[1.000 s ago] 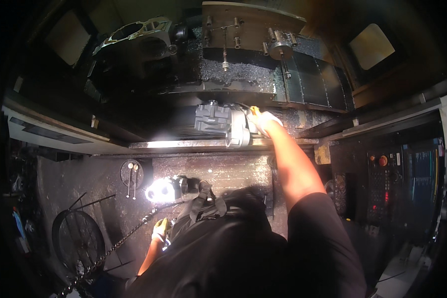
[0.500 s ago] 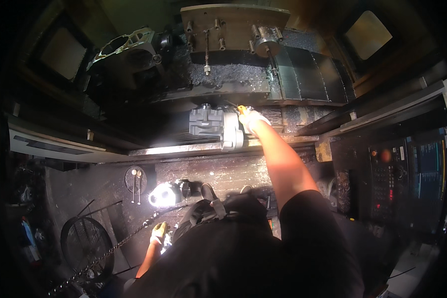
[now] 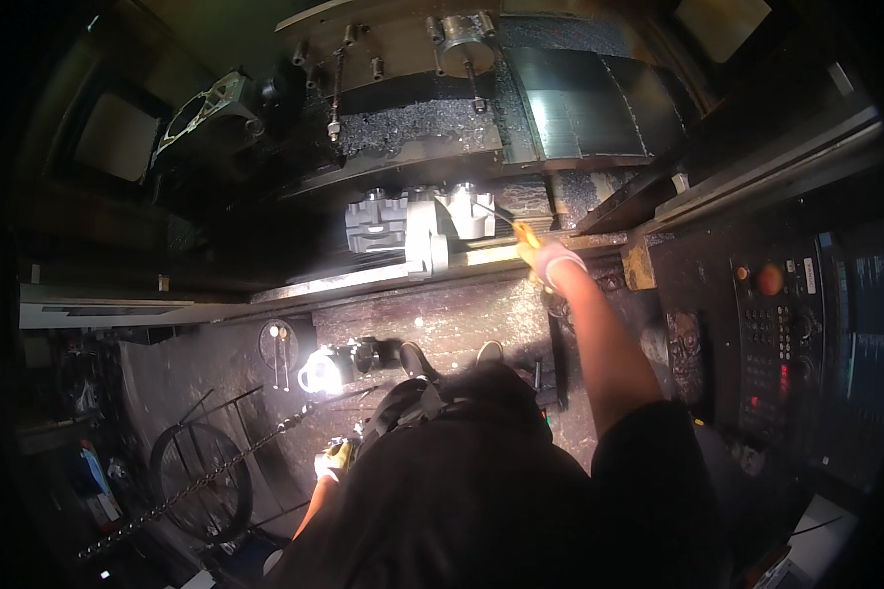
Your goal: The person carries several metal engine components across a workshop, places one into a CNC milling machine, uses an air gun to clean the workpiece and the machine interior, and سپس uses a wrench to secure the component onto the machine's worktable.
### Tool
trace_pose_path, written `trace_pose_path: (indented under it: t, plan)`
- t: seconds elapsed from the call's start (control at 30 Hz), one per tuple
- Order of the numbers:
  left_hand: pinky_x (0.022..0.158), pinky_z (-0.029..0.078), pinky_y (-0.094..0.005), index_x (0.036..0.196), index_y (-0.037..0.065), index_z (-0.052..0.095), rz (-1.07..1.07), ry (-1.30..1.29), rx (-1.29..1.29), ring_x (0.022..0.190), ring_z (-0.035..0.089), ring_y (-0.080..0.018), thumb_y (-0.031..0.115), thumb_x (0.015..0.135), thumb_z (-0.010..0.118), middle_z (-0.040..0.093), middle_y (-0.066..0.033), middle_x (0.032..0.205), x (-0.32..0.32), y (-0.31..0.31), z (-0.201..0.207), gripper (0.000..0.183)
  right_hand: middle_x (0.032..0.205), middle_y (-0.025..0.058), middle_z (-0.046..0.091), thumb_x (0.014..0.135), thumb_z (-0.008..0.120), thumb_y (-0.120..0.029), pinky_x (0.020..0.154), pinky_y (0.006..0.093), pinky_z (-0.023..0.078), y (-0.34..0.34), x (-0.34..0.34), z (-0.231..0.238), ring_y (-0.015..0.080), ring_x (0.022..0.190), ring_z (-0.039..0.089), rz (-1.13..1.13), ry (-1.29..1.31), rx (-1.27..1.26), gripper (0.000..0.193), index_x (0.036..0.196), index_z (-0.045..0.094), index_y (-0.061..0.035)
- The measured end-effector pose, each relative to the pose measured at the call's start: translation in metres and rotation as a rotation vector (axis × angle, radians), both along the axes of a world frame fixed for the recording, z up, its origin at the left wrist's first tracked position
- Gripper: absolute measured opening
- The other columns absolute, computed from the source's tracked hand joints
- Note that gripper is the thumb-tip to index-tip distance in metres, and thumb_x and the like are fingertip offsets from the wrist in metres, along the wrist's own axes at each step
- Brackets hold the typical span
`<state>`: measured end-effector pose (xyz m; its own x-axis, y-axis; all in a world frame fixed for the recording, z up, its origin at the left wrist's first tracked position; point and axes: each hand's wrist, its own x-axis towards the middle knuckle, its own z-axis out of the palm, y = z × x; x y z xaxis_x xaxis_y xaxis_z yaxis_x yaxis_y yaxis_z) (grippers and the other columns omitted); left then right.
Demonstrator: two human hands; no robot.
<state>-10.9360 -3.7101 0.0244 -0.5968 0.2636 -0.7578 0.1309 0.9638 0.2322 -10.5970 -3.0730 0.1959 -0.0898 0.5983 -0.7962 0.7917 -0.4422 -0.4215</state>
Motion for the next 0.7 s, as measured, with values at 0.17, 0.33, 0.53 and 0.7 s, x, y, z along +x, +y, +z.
trace_pose_path:
  t: [0.17, 0.33, 0.53, 0.7]
  plan:
    - [0.089, 0.052, -0.0367, 0.132, 0.015, 0.068, -0.071, -0.074, -0.127, 0.099, 0.069, -0.0238, 0.052, 0.095, 0.065, 0.071, -0.0069, 0.120, 0.016, 0.067, 0.043, 0.052, 0.070, 0.0107, 0.065, 0.095, 0.062, -0.055, 0.052, 0.0403, 0.048, -0.028, 0.106, -0.047, 0.0211, 0.056, 0.061, 0.006, 0.020, -0.091, 0.055, 0.119, 0.063, -0.0056]
    - [0.088, 0.052, -0.0354, 0.120, 0.002, 0.067, -0.003, -0.182, 0.207, 0.101, 0.067, -0.0194, 0.038, 0.102, 0.062, 0.073, -0.0076, 0.108, 0.012, 0.114, 0.072, 0.040, 0.070, 0.0123, 0.068, 0.091, 0.064, -0.056, 0.064, 0.0438, 0.052, -0.067, 0.115, -0.190, 0.0267, 0.058, 0.063, -0.067, 0.145, 0.120, 0.051, 0.100, 0.071, -0.0056]
    - [0.098, 0.049, -0.0356, 0.131, -0.001, 0.060, 0.050, -0.149, 0.202, 0.110, 0.066, -0.0231, 0.036, 0.101, 0.064, 0.073, -0.0108, 0.119, -0.006, 0.153, 0.091, 0.048, 0.071, 0.0084, 0.065, 0.095, 0.065, -0.049, 0.051, 0.0392, 0.047, -0.058, 0.098, -0.233, 0.0208, 0.056, 0.061, -0.236, 0.051, 0.035, 0.046, 0.106, 0.070, -0.0042]
    - [0.099, 0.049, -0.0359, 0.135, -0.001, 0.057, 0.066, -0.160, 0.126, 0.114, 0.066, -0.0240, 0.041, 0.100, 0.065, 0.071, -0.0131, 0.123, 0.007, 0.140, 0.090, 0.056, 0.071, 0.0133, 0.069, 0.093, 0.058, -0.058, 0.058, 0.0384, 0.050, -0.025, 0.095, -0.149, 0.0256, 0.056, 0.064, -0.371, 0.090, 0.001, 0.056, 0.104, 0.072, -0.0048]
